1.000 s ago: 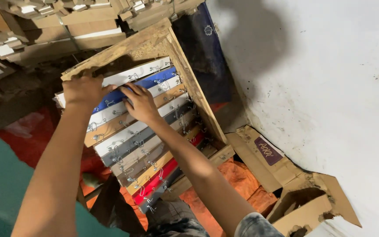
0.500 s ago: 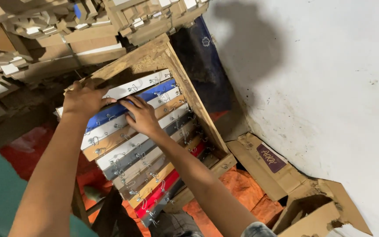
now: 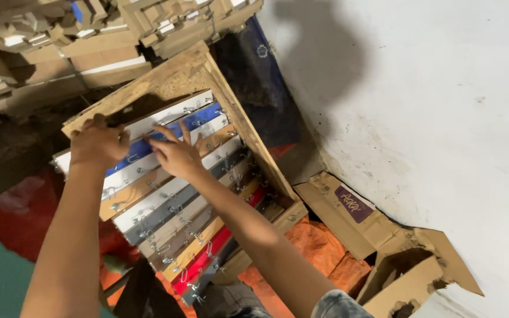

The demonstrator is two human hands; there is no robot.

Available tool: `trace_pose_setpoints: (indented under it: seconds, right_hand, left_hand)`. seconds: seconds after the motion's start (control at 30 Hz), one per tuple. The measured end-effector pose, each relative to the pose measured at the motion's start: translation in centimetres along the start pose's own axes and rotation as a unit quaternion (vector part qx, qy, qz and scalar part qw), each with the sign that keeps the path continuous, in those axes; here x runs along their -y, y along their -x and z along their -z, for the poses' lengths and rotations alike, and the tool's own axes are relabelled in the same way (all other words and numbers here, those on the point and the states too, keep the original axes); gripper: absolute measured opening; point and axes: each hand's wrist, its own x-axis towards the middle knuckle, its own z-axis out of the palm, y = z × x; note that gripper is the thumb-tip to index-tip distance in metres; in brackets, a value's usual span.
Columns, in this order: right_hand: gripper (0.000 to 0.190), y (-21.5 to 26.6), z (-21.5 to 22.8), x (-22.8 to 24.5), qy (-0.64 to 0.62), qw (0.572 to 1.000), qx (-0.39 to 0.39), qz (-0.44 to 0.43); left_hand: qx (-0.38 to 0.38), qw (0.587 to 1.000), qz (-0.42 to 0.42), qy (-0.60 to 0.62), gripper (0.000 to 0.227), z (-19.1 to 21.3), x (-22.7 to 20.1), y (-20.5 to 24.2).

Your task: Assembling display strips by manually inserting metal hooks into pre-drilled holes.

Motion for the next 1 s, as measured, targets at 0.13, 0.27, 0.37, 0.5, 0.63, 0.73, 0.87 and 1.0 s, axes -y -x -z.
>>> trace_pose_setpoints:
  seconds: [0.13, 0.27, 0.37, 0.5, 0.63, 0.73, 0.87, 1.0]
  right_hand:
    - [0.054, 0.8, 4.5, 3.8, 0.008, 0.985, 0.131, -0.113]
    - [0.046, 0.2, -6.6, -1.4, 0.075, 0.991, -0.095, -0.051]
    - [0.052, 3.9, -5.3, -0.2, 0.018, 0.987, -0.161, -0.016]
    - [0.052, 8.9, -3.4, 2.6, -0.056, 0.993, -0.019, -0.102]
    - [0.055, 10.3, -7.0, 2.3, -0.133, 0.98, 0.044, -0.14]
    - [0.052, 14.7, -1.2, 7.3, -0.176, 0.979, 0.044, -0.091]
    - [0.047, 19.4, 1.8, 14.5, -0.241, 0.969, 0.0, 0.054]
    - [0.042, 23.1, 3.4, 22.0, -0.31, 0.931, -0.031, 0.191]
  left_hand:
    - [-0.011, 0.987, 0.031, -0.158, 0.057, -1.5, -1.4, -1.1]
    - [-0.091, 0.983, 0.066, -0.143, 0.069, -6.8, -0.4, -2.4]
    - [-0.07, 0.99, 0.08, -0.092, 0.078, -4.6, -2.6, 2.8]
    - [-0.114, 0.992, 0.05, -0.004, 0.081, -1.8, -6.7, 11.1]
    - [-0.093, 0.993, -0.065, 0.036, 0.057, -2.3, -8.7, 17.0]
    - [-0.064, 0.988, -0.138, 0.041, 0.047, 1.7, -9.2, 26.4]
    - [-0.151, 0.958, -0.233, 0.073, 0.045, 5.1, -6.4, 39.7]
    - [-0.238, 0.925, -0.257, 0.15, 0.043, 4.4, -0.1, 51.5]
